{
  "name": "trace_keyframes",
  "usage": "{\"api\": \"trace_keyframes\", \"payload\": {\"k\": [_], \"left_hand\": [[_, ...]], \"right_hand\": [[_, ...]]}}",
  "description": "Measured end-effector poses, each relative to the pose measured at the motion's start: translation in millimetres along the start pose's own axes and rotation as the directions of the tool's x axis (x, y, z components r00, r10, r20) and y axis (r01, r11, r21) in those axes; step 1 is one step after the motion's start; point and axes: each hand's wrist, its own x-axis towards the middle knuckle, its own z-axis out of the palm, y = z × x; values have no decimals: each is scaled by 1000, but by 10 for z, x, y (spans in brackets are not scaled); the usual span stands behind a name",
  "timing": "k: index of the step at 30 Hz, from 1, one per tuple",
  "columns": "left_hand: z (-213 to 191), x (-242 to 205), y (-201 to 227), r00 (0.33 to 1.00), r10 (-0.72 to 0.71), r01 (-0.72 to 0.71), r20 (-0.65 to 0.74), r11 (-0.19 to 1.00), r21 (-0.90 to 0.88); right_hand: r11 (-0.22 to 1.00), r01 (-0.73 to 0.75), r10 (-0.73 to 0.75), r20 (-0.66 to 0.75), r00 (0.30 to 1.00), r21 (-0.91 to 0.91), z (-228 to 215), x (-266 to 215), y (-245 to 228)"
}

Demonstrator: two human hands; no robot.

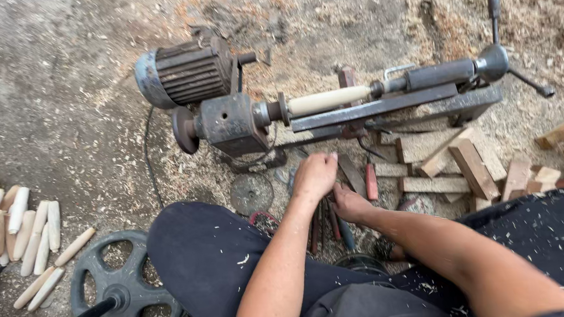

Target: The person shapes a cylindrical wooden piece mounted on a lathe using a chisel. They smooth the surface, remove shavings, and then remove the finished piece before mounting a new rectangular block of wood onto the lathe.

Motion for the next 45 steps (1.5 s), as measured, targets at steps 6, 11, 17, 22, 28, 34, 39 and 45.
{"api": "trace_keyframes", "payload": {"k": [6,11,17,22,28,34,39,45], "left_hand": [[6,-40,-97,978,-159,145,138,984,104],[-87,51,-197,988,116,28,104,526,-850],[-315,118,-291,995,-24,98,96,418,-903],[-381,133,-275,994,-58,105,89,453,-885],[-401,189,-279,995,-92,75,30,531,-844],[-377,360,-453,1000,-10,4,-2,528,-849],[-252,453,-551,997,17,71,77,242,-968],[-163,463,-493,998,8,-53,-60,596,-801]], "right_hand": [[692,-101,96,48,994,715,-1327,-608,-756],[183,-138,56,130,990,973,-1636,-524,-1374],[-101,-49,84,57,995,994,-1334,-134,-1736],[-62,-16,214,29,976,998,-1229,-45,-1787],[-85,-1,196,18,981,996,-1226,-15,-1823],[30,51,272,-58,961,998,-1185,23,-1943],[-26,135,262,-124,957,990,-1094,45,-1916],[39,76,258,-84,963,996,-1076,158,-1653]]}}
